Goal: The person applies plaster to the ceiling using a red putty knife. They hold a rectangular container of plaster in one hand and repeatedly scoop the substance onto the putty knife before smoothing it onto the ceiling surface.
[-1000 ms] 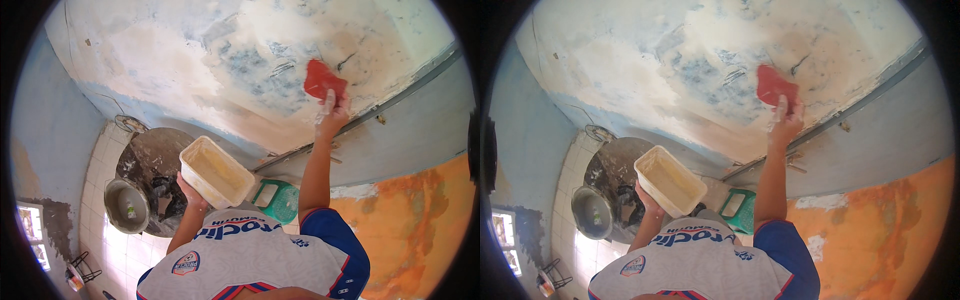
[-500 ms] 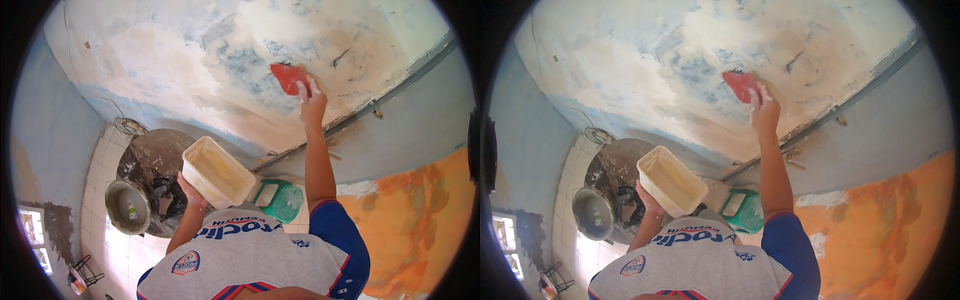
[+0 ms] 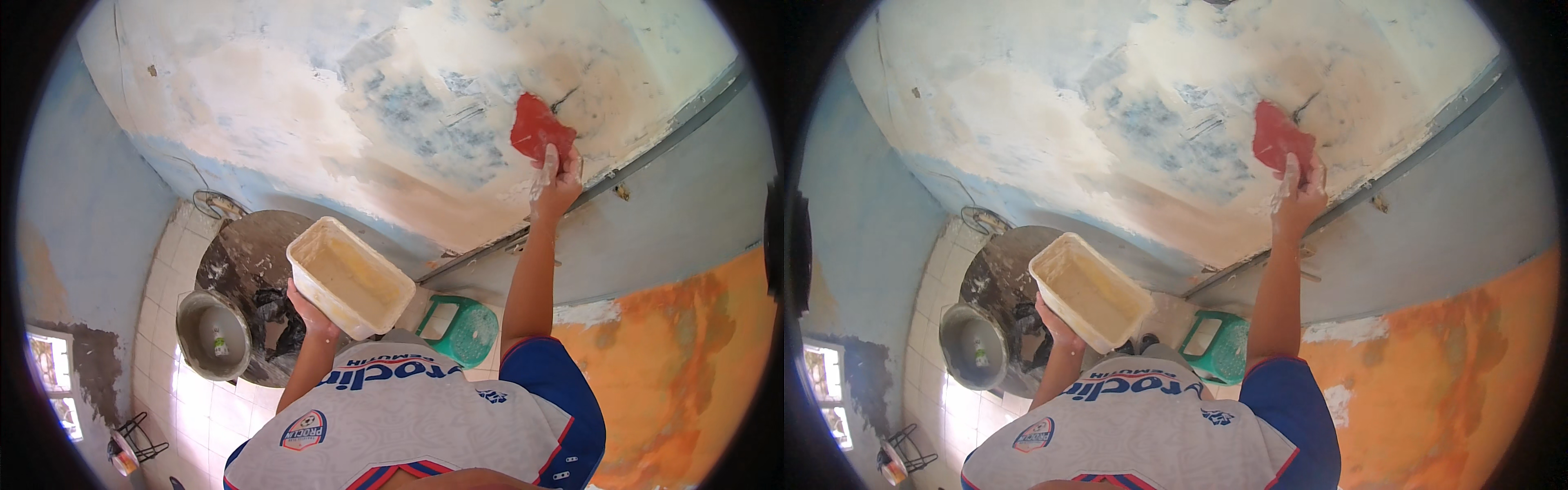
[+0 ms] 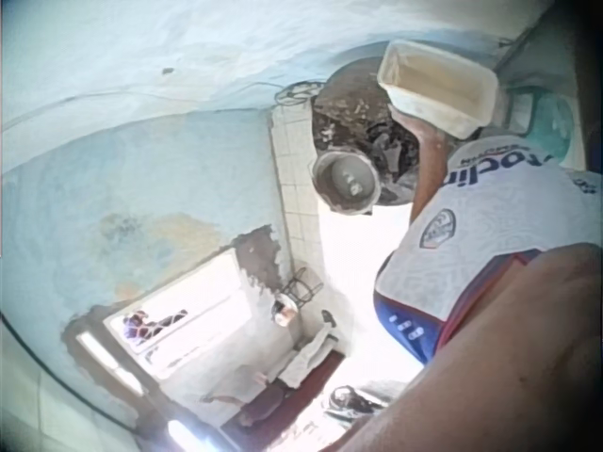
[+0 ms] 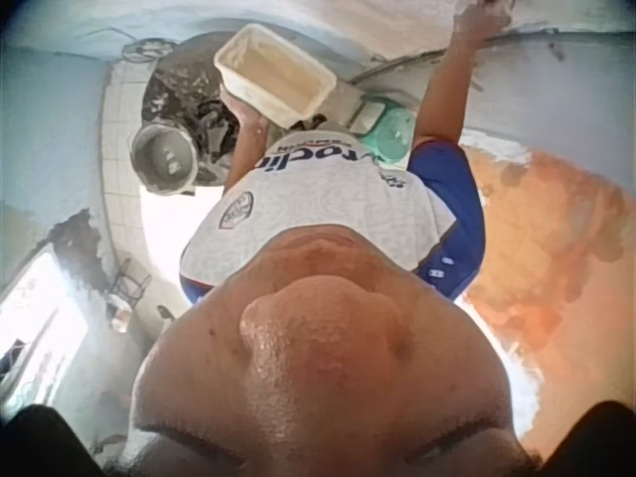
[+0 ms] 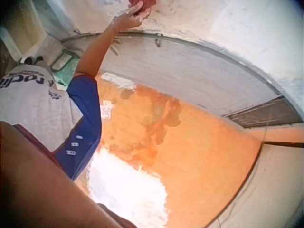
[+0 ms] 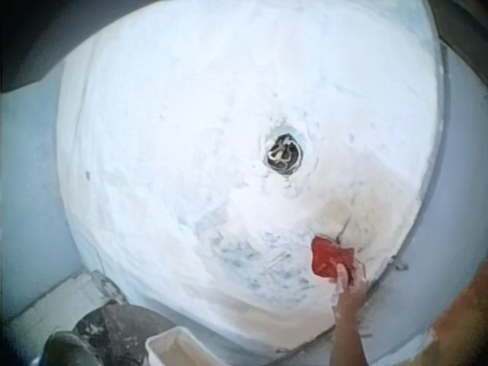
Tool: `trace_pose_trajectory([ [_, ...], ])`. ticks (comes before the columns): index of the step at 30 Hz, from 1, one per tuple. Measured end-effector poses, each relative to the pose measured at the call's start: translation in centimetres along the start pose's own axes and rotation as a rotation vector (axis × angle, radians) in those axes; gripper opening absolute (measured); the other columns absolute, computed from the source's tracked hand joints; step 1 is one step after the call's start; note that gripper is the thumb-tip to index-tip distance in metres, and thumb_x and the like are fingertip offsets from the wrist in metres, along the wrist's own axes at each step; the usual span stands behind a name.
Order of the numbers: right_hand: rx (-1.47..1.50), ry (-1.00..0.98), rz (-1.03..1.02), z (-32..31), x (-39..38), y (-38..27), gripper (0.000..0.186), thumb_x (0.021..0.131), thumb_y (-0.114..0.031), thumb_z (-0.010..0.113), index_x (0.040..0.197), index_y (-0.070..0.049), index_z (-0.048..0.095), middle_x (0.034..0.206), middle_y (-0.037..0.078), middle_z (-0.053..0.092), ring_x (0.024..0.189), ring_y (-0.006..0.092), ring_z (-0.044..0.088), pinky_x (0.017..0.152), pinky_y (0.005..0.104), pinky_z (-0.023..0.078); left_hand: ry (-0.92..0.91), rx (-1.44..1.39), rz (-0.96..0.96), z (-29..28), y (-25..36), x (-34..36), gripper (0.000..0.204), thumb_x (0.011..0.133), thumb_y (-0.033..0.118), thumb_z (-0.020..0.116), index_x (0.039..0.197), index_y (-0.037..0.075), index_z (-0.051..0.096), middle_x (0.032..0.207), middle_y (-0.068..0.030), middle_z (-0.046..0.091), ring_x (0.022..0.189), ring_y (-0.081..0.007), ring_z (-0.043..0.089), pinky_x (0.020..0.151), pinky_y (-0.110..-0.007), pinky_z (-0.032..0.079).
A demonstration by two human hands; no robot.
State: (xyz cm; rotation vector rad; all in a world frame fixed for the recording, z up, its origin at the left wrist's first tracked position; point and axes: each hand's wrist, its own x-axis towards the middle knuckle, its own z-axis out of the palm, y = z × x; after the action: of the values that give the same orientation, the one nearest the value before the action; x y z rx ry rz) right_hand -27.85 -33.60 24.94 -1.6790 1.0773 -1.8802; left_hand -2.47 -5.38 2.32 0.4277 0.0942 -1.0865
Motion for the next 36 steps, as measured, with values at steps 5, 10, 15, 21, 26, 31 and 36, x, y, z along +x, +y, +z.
trace_pose_trajectory([
  [5,-0.472,-0.382,-0.246,1.4,-0.6,2.3,0.03,0.101,-0.023,0.068,0.118,0.002,0.07,0.105,0.009,0.075,0.076,0.0151,0.069,0.069,0.0275,0.055,-0.009,0.017,-0.029,-0.2,-0.1,0.3,0.069,0.103,0.06,0.028,0.149,0.014,0.048,0.146,-0.0095,0.056,0.133,-0.0322,0.054,0.111,-0.047,0.044],
  [10,0.039,-0.017,-0.026,0.0,1.5,-1.3,0.03,0.101,-0.024,0.068,0.119,0.001,0.07,0.101,0.008,0.075,0.077,0.0135,0.068,0.071,0.0289,0.057,-0.003,-0.017,-0.049,0.8,-0.1,-0.3,0.068,0.103,0.06,0.028,0.149,0.014,0.049,0.145,-0.0094,0.056,0.132,-0.0319,0.054,0.111,-0.047,0.044],
  [15,-0.632,-0.498,-0.193,2.0,-0.5,1.3,0.034,0.1,-0.029,0.069,0.122,-0.004,0.071,0.093,0.015,0.075,0.079,0.0157,0.072,0.072,0.034,0.056,-0.044,0.021,-0.073,2.3,-0.3,-0.1,0.067,0.103,0.059,0.027,0.149,0.015,0.049,0.145,-0.0095,0.056,0.132,-0.0319,0.055,0.111,-0.047,0.044],
  [21,-0.117,-0.106,-0.102,-0.1,1.5,-1.3,0.036,0.101,-0.031,0.065,0.123,-0.003,0.071,0.099,0.017,0.076,0.081,0.0183,0.073,0.074,0.035,0.056,-0.025,-0.012,-0.045,4.1,-0.5,-1.0,0.066,0.103,0.059,0.029,0.147,0.014,0.05,0.143,-0.0093,0.057,0.13,-0.0316,0.056,0.109,-0.047,0.045],
  [26,-0.654,-0.369,-0.263,1.5,0.7,1.3,0.036,0.099,-0.032,0.069,0.123,-0.006,0.073,0.098,0.014,0.078,0.083,0.0217,0.074,0.081,0.039,0.056,-0.009,0.058,-0.037,2.7,-1.1,-0.3,0.067,0.103,0.06,0.029,0.147,0.014,0.049,0.143,-0.0093,0.057,0.13,-0.0319,0.055,0.109,-0.047,0.045],
  [31,-0.193,-0.104,-0.014,-0.9,1.4,-0.7,0.039,0.099,-0.035,0.07,0.124,-0.006,0.073,0.096,0.014,0.078,0.083,0.0165,0.073,0.078,0.0355,0.056,-0.02,0.025,-0.023,3.2,-1.2,-0.8,0.067,0.102,0.061,0.029,0.147,0.014,0.049,0.143,-0.0093,0.057,0.13,-0.032,0.055,0.109,-0.047,0.045],
  [36,-0.439,-0.335,-0.192,1.2,0.3,2.1,0.042,0.098,-0.032,0.073,0.123,0.001,0.072,0.095,0.012,0.078,0.077,0.0163,0.071,0.07,0.0311,0.055,-0.001,0.06,-0.026,1.7,-1.7,-0.1,0.068,0.102,0.061,0.029,0.149,0.014,0.048,0.144,-0.0099,0.056,0.131,-0.0326,0.055,0.11,-0.047,0.045],
])
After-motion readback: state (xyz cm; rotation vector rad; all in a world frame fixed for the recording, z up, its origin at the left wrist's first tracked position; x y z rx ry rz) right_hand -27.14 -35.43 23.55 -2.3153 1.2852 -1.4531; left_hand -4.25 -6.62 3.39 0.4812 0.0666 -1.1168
